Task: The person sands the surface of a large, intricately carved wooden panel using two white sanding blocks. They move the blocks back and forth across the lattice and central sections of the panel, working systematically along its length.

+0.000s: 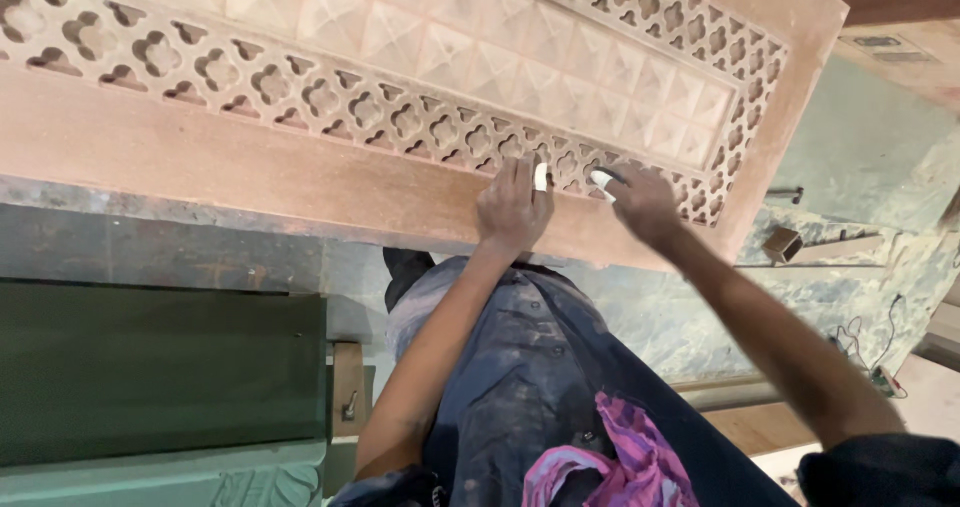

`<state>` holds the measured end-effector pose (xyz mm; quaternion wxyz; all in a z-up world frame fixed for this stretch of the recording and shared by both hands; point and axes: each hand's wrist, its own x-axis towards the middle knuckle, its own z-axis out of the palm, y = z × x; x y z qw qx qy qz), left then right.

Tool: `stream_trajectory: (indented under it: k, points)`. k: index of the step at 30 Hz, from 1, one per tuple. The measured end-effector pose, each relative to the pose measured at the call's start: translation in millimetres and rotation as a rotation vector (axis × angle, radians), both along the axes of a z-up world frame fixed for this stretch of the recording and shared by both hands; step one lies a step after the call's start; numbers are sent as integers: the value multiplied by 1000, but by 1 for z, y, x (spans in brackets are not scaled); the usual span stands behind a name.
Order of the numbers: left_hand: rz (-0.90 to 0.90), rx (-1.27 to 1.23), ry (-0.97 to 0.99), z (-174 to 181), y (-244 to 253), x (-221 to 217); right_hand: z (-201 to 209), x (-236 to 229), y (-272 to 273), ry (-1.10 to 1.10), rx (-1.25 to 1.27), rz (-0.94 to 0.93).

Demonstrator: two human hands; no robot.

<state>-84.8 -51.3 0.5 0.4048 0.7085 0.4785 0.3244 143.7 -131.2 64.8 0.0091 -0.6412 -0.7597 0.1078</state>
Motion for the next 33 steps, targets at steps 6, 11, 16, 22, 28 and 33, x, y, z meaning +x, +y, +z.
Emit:
stream_trajectory:
  k: [6,11,16,22,28,33]
  points:
    - [-3,20,-47,-5,-3,-3,-25,-18,-17,46,91,-154]
    - [27,9,-78,-6,-2,-5,-49,-37,-23,2,95,-395]
    - [13,76,-104,-13,-4,-10,-14,40,3,-132,-145,417]
    - [-7,46,-78,-16,-4,-10,-78,-4,-33,-253,-31,-269]
    - [0,53,-52,-11,-1,-2,-55,5,-27,1214,-253,-1674]
    - [-14,52,-52,-7,-4,-2,-31,-22,-24,431,-82,-564]
